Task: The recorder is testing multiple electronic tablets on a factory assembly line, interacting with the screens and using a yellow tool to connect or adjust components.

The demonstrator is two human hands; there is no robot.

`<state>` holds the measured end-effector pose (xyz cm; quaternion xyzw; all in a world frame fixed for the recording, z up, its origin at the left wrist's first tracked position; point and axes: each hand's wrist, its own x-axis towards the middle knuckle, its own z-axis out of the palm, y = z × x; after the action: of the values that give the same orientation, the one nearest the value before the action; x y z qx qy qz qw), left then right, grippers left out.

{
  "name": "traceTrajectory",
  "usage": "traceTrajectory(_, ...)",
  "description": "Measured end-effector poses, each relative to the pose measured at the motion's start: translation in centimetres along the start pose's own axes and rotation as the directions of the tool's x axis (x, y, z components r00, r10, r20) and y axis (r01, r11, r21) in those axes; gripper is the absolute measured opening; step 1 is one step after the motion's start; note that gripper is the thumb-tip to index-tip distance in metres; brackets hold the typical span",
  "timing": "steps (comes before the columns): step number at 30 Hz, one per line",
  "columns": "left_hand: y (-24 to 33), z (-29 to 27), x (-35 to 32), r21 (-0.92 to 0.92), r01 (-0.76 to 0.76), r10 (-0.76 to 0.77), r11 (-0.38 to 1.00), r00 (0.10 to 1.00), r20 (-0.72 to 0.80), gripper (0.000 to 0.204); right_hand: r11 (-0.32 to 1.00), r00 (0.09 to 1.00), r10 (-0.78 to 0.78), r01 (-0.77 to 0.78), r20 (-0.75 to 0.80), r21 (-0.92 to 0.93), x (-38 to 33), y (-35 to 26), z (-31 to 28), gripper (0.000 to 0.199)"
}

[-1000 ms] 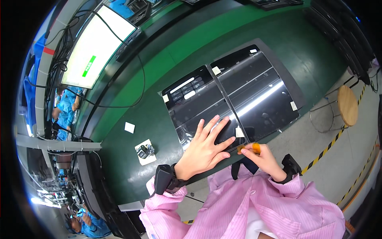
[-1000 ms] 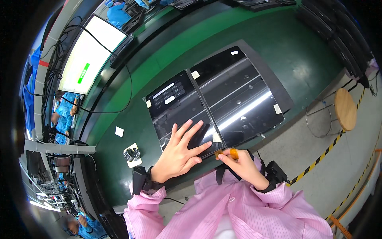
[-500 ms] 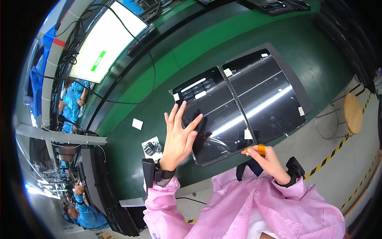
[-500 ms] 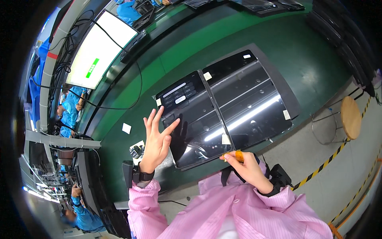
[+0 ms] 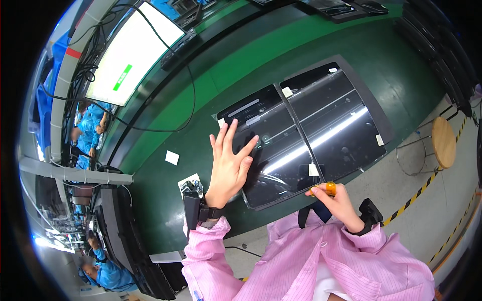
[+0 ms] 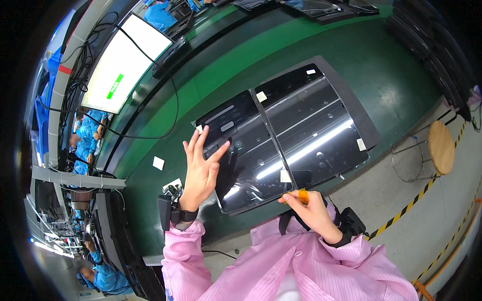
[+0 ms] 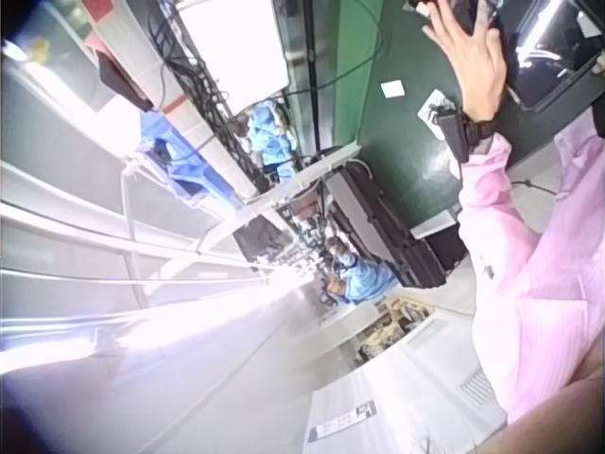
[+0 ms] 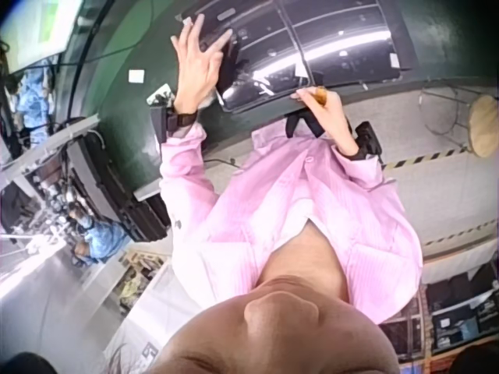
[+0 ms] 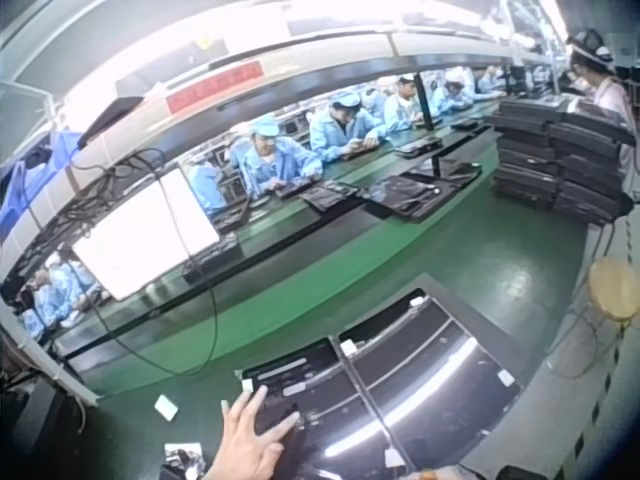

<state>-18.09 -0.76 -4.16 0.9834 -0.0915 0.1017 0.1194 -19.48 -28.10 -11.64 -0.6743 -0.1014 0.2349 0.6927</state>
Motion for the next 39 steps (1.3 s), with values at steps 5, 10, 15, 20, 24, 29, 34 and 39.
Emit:
traceTrajectory(5,1.6,-0.2,1.1,-0.035,-0.050,0.051,0.998,0.998,0.036,0.053,1.000,1.000,0.003,-0.003,-0.015,-0.017,0.0,0.2,-0.1,0.021)
traceTrajectory(10,2.1,0.7,2.1,-0.045,-0.094,0.097,0.995,0.993,0.071,0.051,1.000,1.000,0.021,-0.021,-0.016,-0.018,0.0,0.3,0.0,0.021)
traceTrajectory(15,2.4,1.1,2.8,-0.033,-0.113,0.117,0.993,0.987,0.115,0.051,1.000,0.999,-0.014,0.015,-0.044,0.019,0.0,0.1,0.2,0.021)
traceTrajectory(20,3.3,0.7,2.9,0.024,-0.125,0.121,0.992,0.986,0.117,0.042,1.000,0.999,-0.007,0.008,-0.040,0.015,0.0,0.2,0.1,0.022)
traceTrajectory(24,7.5,0.6,0.4,-0.140,-0.214,0.239,0.967,0.952,0.191,0.064,0.998,0.999,0.044,-0.044,-0.011,-0.045,-0.2,0.1,-0.1,0.021)
traceTrajectory(29,9.2,3.4,-2.1,-0.131,-0.213,0.239,0.968,0.942,0.234,0.068,0.997,0.999,0.016,-0.020,-0.050,-0.081,-0.3,0.6,-0.3,0.021)
traceTrajectory(34,9.2,5.0,-2.7,0.011,-0.191,0.184,0.982,0.959,0.217,0.063,0.998,0.997,-0.029,0.034,-0.076,0.059,-0.9,1.3,0.3,0.021)
traceTrajectory(39,9.0,5.0,-2.7,0.020,-0.175,0.168,0.984,0.965,0.201,0.061,0.991,0.992,0.060,-0.072,0.107,0.116,-4.5,3.8,-0.1,0.022)
